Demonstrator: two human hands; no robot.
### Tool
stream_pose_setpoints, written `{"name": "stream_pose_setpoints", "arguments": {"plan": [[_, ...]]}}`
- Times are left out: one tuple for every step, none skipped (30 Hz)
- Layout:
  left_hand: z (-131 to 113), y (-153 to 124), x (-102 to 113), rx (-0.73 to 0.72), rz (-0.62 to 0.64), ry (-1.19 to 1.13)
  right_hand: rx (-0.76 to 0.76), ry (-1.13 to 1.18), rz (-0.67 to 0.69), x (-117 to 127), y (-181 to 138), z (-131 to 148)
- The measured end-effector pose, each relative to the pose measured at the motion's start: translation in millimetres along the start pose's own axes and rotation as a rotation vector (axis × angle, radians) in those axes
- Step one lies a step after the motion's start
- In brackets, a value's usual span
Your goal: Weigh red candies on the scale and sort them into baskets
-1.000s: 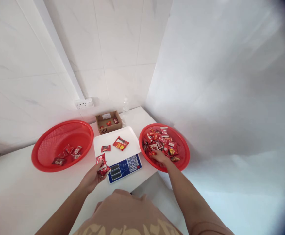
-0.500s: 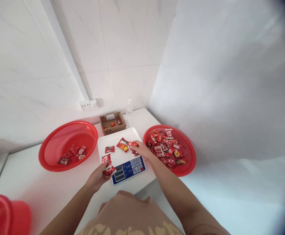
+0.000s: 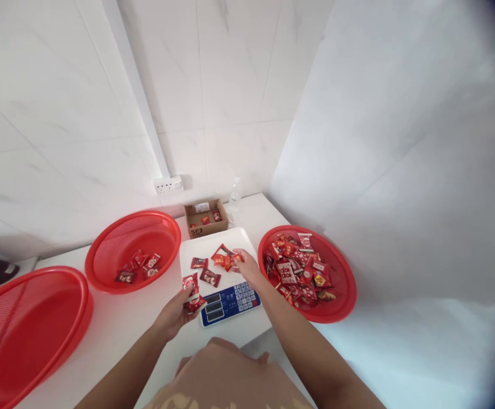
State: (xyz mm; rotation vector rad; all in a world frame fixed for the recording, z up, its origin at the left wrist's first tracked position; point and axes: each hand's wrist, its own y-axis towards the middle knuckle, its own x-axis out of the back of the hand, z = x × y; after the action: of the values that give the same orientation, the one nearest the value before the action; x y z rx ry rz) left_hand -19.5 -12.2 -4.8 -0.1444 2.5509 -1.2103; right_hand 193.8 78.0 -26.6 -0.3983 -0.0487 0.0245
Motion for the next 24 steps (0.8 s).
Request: {"name": "stream_pose_setpoints", "arguments": {"plan": [[0.5,0.6,-1.1,-0.006,0.011,0.001,0.002,-0.001,-0.008,0.3,-1.2,-0.9],[0.9,1.0,-2.4,-0.01,0.018,0.002,0.005,-0.001,-0.016,0.8,-2.5,-2.1],[1.3,0.9,-3.9,-0.011,0.021,0.004,0.008,0.002,-0.025,1.7,-4.1,-3.6],[1.8,0.5,-5.6,-0.011,0.023,0.008,0.013,0.007,-0.036,3.0,-6.0,-5.5],[2.3,-0.3,-7.3,-0.009,0.024,0.018,0.017,0.012,-0.051,5.1,-8.5,-7.7],[2.9,-1.3,-8.8,-0.005,0.024,0.031,0.019,0.013,-0.065,8.3,-11.4,-10.3],[3.7,-2.4,-10.1,-0.004,0.027,0.048,0.023,0.009,-0.081,13.0,-14.9,-13.2],[4.6,-3.4,-11.0,-0.005,0.036,0.067,0.031,0.0,-0.104,19.4,-18.8,-16.7],[5.8,-4.3,-11.4,-0.011,0.049,0.089,0.039,-0.018,-0.132,27.7,-23.2,-20.6],[7.2,-5.0,-11.3,-0.017,0.065,0.112,0.048,-0.047,-0.162,37.9,-27.9,-25.0],[8.7,-5.5,-10.8,-0.025,0.083,0.136,0.06,-0.091,-0.202,49.5,-32.8,-29.7],[10.4,-5.9,-10.2,-0.033,0.104,0.164,0.074,-0.154,-0.245,62.1,-37.8,-34.5],[12.2,-6.3,-9.5,-0.042,0.123,0.197,0.092,-0.238,-0.297,74.5,-42.8,-39.1],[13.9,-6.7,-9.2,-0.051,0.143,0.235,0.117,-0.345,-0.361,85.8,-47.8,-43.2],[15.6,-7.3,-9.7,-0.061,0.161,0.277,0.148,-0.459,-0.425,94.7,-52.8,-46.6],[17.2,-8.1,-11.2,-0.073,0.178,0.323,0.179,-0.557,-0.488,100.3,-57.8,-49.1],[18.7,-8.9,-14.0,-0.084,0.193,0.372,0.213,-0.625,-0.528,102.0,-62.9,-50.6],[20.3,-9.7,-18.3,-0.095,0.212,0.421,0.245,-0.651,-0.531,99.4,-68.0,-51.1],[22.0,-10.4,-23.9,-0.104,0.234,0.466,0.266,-0.63,-0.494,93.0,-73.3,-50.8],[24.0,-10.8,-30.6,-0.11,0.261,0.504,0.273,-0.565,-0.413,83.5,-78.7,-50.1],[26.3,-10.9,-38.1,-0.115,0.292,0.535,0.264,-0.468,-0.293,71.8,-84.2,-49.2],[29.1,-10.8,-45.7,-0.12,0.331,0.563,0.234,-0.357,-0.16,59.3,-89.7,-48.4],[32.1,-10.6,-53.0,-0.124,0.375,0.59,0.191,-0.251,-0.027,47.1,-95.1,-48.1],[35.2,-10.3,-59.4,-0.128,0.418,0.617,0.15,-0.167,0.074,36.3,-100.3,-48.3]]}}
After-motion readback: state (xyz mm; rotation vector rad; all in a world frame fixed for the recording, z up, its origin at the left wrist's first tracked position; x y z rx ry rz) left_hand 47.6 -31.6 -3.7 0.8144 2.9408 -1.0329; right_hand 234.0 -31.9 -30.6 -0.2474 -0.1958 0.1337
